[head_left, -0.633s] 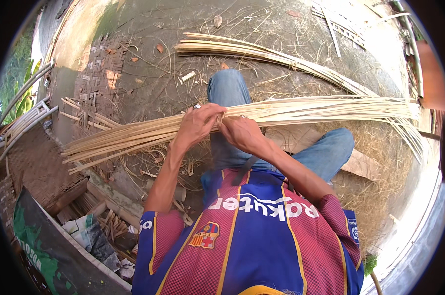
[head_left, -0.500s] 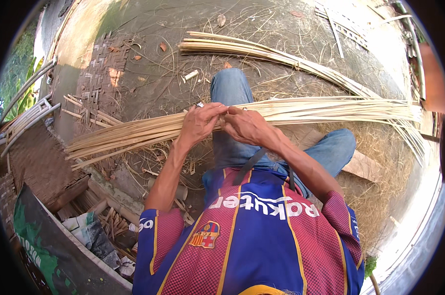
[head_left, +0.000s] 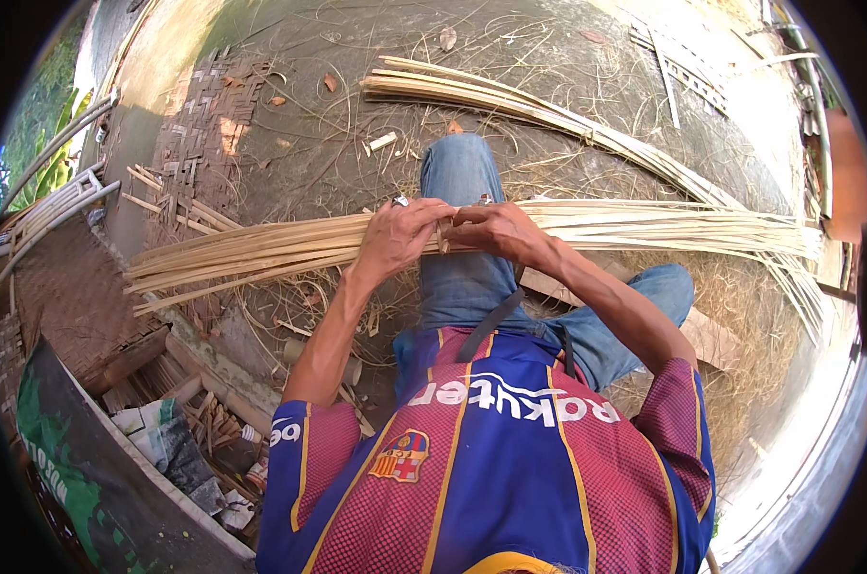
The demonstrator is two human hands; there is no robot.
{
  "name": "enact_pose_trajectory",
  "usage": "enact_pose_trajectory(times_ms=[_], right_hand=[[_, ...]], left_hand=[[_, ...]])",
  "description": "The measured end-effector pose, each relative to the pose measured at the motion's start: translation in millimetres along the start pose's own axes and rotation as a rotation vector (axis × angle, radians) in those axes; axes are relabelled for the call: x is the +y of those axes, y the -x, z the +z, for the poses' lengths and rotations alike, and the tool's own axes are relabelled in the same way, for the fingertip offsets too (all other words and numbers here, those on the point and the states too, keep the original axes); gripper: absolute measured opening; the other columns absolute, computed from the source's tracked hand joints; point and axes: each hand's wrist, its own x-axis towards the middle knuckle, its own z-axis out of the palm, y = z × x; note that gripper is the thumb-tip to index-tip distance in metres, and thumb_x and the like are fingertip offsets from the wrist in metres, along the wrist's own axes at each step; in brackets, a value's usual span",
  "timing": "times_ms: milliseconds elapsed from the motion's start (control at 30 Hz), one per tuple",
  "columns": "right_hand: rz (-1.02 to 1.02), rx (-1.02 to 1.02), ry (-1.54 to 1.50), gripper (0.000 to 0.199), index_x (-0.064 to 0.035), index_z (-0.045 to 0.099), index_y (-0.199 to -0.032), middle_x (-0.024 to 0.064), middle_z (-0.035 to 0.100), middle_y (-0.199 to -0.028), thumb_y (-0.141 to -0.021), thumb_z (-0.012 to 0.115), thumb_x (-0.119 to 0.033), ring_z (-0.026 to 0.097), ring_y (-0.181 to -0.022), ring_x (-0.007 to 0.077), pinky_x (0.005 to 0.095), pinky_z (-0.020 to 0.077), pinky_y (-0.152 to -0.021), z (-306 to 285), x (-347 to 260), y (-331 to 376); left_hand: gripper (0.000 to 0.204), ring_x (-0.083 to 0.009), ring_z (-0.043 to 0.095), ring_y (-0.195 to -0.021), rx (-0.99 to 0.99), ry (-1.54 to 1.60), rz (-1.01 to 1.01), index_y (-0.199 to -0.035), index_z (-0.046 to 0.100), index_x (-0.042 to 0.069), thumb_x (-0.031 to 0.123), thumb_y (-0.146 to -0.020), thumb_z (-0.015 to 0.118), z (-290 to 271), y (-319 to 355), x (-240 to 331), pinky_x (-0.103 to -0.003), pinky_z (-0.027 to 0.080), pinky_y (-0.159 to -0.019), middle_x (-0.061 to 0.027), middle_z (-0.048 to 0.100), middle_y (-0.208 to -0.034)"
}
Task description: The person gathers and aligns long bamboo strips on their lap, then ties them into a bundle using a thin strip of material. The person repeatedly adjusts the alignment of the strips before securing the bundle.
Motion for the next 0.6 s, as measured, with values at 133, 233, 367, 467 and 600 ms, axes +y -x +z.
enact_pose_trajectory(times_ms=[133,233,367,467,600], right_hand=[[0.115,-0.096,0.005,0.015,-0.01,0.068,-0.104,0.0082,0.065,-0.11,-0.092,0.063,-0.017,0.069,-0.092,0.0277,0.0393,0.0554,-0.071,0,-3,-4],[0.19,-0.023,-0.214,0.016,-0.008,0.066,-0.104,0.0117,0.067,-0.105,-0.098,0.06,-0.022,0.068,-0.089,0.0331,0.0431,0.0534,-0.074,-3,3,-9],[0.302,-0.202,-0.342,0.014,-0.0049,0.064,-0.101,0.0172,0.069,-0.092,-0.1,0.06,-0.018,0.068,-0.092,0.0372,0.0456,0.0511,-0.076,-29,0,-29],[0.281,-0.314,-0.292,0.012,-0.0038,0.065,-0.105,0.0182,0.069,-0.092,-0.096,0.062,-0.012,0.069,-0.093,0.0374,0.0452,0.0521,-0.078,-38,1,-44],[0.006,-0.419,-0.187,0.019,-0.0021,0.064,-0.11,0.0179,0.069,-0.103,-0.091,0.061,-0.004,0.068,-0.098,0.0369,0.0445,0.0552,-0.084,-31,28,-48]], left_hand=[[0.035,-0.0288,0.067,-0.111,0.099,-0.079,-0.032,-0.126,0.069,0.017,0.036,-0.097,0.066,-13,2,8,-0.046,0.045,-0.091,-0.0025,0.071,-0.125],[0.055,-0.0315,0.065,-0.112,-0.023,-0.27,-0.237,-0.123,0.07,0.015,0.057,-0.087,0.072,-31,12,-2,-0.05,0.043,-0.097,-0.006,0.072,-0.118],[0.069,-0.0333,0.068,-0.104,-0.238,-0.186,-0.363,-0.114,0.072,0.011,0.069,-0.077,0.073,-47,11,-11,-0.05,0.047,-0.094,-0.0111,0.074,-0.104],[0.069,-0.0345,0.069,-0.099,-0.231,-0.145,-0.37,-0.108,0.073,0.009,0.07,-0.077,0.072,-45,10,-17,-0.049,0.05,-0.089,-0.0128,0.074,-0.097],[0.068,-0.0353,0.07,-0.095,-0.2,-0.133,-0.352,-0.106,0.074,0.008,0.069,-0.077,0.073,-43,8,-18,-0.048,0.051,-0.087,-0.0128,0.074,-0.094]])
